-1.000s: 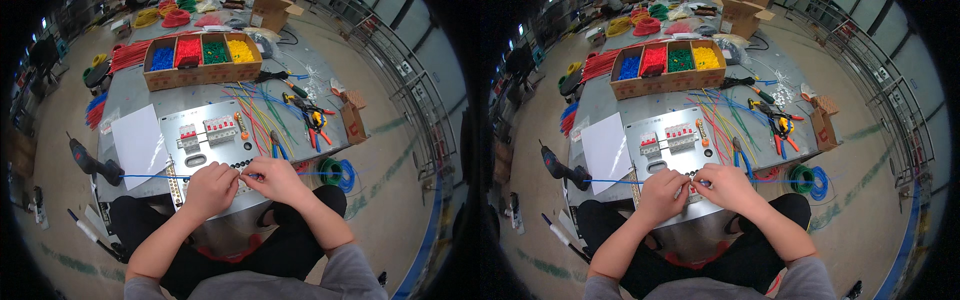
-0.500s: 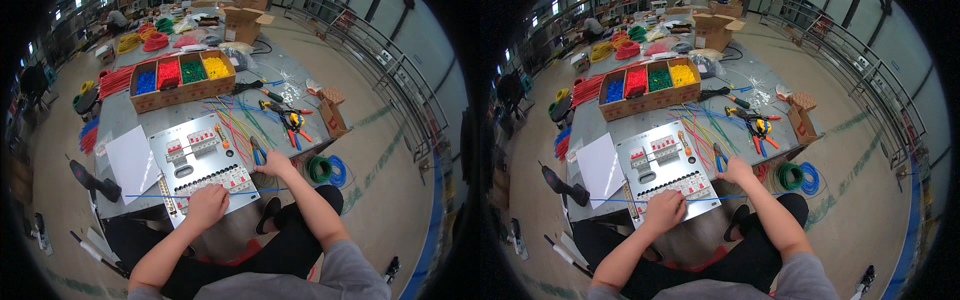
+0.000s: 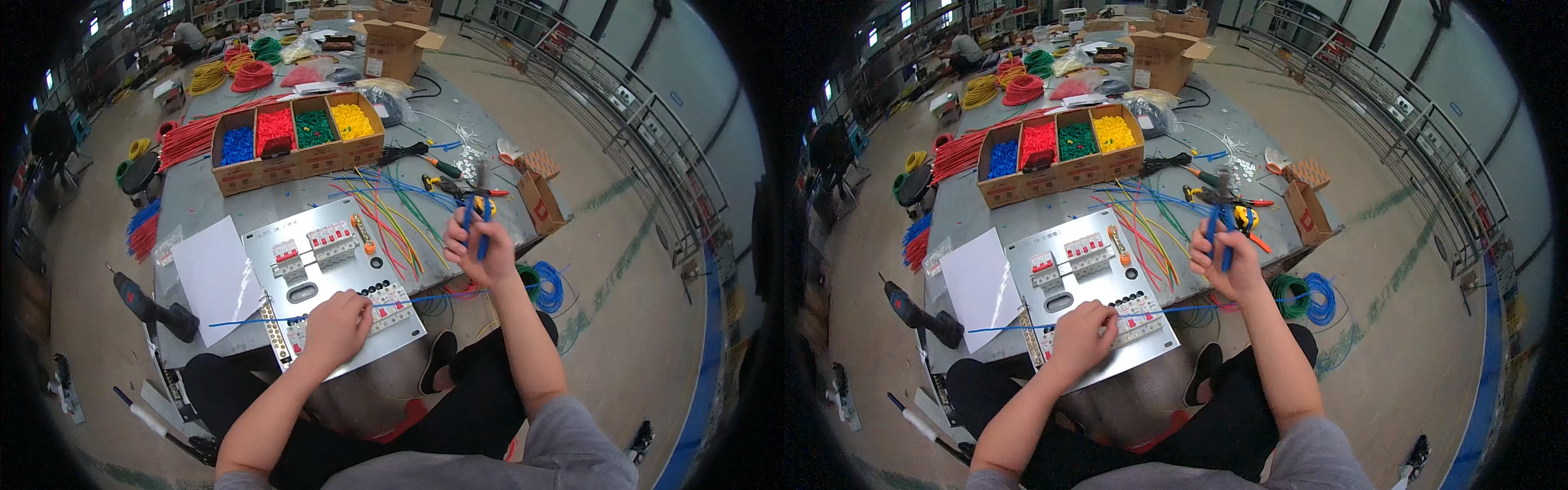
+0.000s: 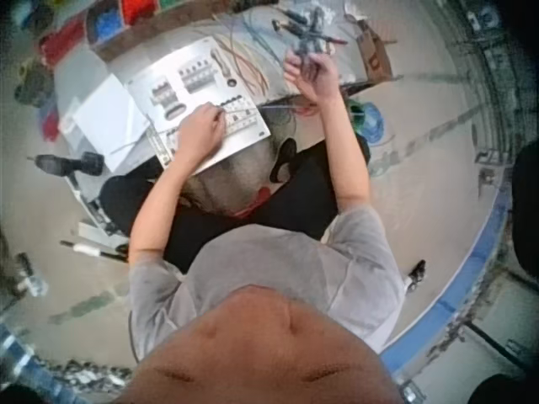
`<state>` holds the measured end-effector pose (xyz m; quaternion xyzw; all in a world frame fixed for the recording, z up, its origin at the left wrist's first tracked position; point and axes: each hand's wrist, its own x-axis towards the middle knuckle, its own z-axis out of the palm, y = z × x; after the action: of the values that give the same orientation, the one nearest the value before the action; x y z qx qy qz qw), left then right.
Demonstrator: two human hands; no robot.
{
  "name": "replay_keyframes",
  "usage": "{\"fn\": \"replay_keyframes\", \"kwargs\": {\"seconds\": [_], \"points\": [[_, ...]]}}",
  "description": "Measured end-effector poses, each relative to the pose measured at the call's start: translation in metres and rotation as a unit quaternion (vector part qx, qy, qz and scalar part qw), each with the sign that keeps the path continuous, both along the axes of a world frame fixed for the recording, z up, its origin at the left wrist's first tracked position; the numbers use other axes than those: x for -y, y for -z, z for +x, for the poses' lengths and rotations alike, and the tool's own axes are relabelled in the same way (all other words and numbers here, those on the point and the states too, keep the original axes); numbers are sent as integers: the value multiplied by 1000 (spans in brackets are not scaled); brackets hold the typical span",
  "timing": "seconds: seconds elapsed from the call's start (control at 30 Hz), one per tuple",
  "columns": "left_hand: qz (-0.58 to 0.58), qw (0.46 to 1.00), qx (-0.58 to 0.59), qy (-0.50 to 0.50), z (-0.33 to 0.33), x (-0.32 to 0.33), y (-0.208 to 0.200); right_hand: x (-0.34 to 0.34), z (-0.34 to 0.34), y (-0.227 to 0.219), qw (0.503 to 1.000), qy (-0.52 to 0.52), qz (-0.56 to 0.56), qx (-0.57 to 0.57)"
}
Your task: The person strips the ends of blue electrical wires using pliers and inserts them into terminals on a metal electrical panel. The person repeats this process for multiple wires, securing each one into the panel's terminal blocks.
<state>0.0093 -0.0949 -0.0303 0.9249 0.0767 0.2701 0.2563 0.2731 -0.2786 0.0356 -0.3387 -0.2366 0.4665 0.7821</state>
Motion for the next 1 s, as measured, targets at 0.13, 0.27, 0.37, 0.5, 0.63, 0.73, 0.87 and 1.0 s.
{"fn": "replay_keyframes", "kwargs": {"seconds": [0.13,0.27,0.37,0.5,0.63,0.73,0.87,1.0], "points": [[-71,995,-18,-61,8,-20,-12,15,-43,-16,976,-128,139,112],[-156,975,38,-150,19,-42,-18,-4,-60,14,876,-20,-167,452],[-181,960,93,-194,34,-62,-27,-35,-70,30,806,32,-332,489],[-318,923,133,-170,53,-64,-31,-60,-54,48,700,125,-399,579],[-408,896,117,-134,62,-53,-36,-74,-57,51,664,136,-422,602],[-420,891,126,-115,63,-50,-36,-87,-64,51,677,119,-411,599],[-429,890,117,-102,60,-52,-38,-100,-68,59,707,128,-358,596],[-459,875,124,-91,62,-55,-32,-110,-73,58,735,122,-339,574]]}}
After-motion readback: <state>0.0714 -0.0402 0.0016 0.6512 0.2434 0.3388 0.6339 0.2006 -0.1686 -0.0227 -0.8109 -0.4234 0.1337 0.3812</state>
